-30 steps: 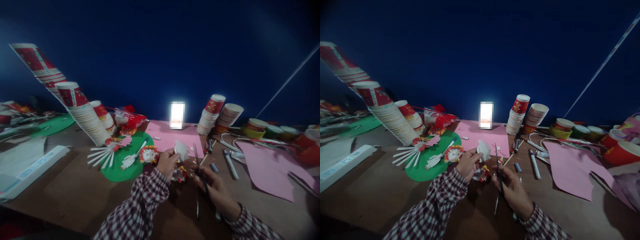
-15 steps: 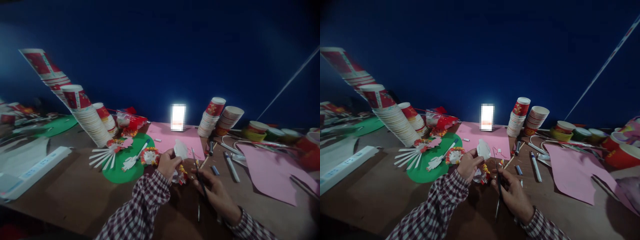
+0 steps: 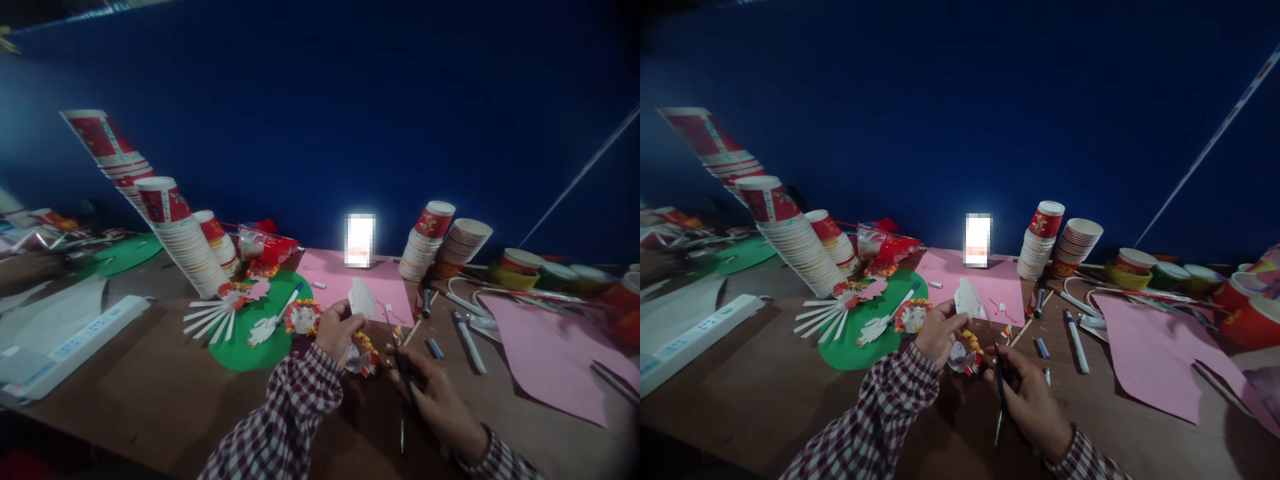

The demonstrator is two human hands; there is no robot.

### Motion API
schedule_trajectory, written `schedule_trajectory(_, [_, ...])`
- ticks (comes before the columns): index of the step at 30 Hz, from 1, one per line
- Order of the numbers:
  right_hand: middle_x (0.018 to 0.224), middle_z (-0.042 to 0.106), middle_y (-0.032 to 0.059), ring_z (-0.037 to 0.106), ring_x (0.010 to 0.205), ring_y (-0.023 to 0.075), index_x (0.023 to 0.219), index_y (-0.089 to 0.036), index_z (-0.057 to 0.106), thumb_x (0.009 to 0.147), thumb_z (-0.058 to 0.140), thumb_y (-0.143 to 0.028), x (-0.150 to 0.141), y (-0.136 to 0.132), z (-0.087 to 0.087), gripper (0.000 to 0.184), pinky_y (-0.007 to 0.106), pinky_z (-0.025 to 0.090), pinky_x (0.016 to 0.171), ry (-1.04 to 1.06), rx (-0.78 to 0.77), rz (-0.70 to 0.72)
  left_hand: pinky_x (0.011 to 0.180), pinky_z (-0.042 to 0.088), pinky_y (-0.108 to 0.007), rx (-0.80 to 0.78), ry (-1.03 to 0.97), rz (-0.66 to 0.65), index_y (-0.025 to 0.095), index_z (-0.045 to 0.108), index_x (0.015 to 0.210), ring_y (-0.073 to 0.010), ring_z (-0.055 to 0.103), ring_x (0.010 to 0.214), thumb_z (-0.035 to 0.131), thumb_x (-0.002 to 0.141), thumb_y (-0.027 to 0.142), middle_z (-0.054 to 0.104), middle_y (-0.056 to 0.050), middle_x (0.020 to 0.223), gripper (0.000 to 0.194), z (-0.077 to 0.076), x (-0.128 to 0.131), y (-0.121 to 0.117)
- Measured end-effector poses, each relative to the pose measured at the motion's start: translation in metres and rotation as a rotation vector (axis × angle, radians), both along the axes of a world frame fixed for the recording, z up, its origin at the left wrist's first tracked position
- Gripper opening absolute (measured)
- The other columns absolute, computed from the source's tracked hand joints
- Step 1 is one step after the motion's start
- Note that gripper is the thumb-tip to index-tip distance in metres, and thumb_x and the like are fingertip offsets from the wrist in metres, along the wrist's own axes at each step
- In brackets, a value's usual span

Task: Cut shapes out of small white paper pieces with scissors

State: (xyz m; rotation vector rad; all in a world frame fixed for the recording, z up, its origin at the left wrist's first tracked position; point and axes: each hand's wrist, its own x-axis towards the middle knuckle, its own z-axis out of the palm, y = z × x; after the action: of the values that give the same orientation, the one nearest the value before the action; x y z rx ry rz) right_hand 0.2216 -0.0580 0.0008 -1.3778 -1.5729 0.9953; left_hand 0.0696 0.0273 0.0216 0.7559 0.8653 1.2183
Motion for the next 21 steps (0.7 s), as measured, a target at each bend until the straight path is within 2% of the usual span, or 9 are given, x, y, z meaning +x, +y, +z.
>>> schedule_trajectory(8, [0.099, 0.071, 0.0085, 0.063, 0.094, 0.028, 0.11, -0.019, 0.064, 0.075, 0.064, -0.029, -0.0021, -0.0002, 0.004, 0.036, 0.035, 0.053, 0.078, 0.011, 0.003, -0.022, 0.055, 0.04, -0.021, -0.036, -0.04, 0.022, 0.011, 0.063, 0.078, -0.0079, 0.05, 0.055, 0.066, 0.052, 0.012, 0.059, 0.001, 0.062, 0.026, 0.0055, 0.0001, -0.0006])
schedule_trajectory(21, [0.103, 0.07, 0.0088, 0.063, 0.096, 0.0278, 0.111, -0.019, 0.062, 0.076, 0.064, -0.025, -0.0019, -0.0005, 0.0043, 0.035, 0.034, 0.052, 0.079, -0.004, -0.011, 0.015, 0.051, 0.037, -0.02, -0.044, -0.004, 0.026, 0.011, 0.06, 0.078, -0.0079, 0.052, 0.053, 0.065, 0.054, 0.013, 0.059, 0.001, 0.06, 0.024, 0.0025, -0.0003, 0.0007])
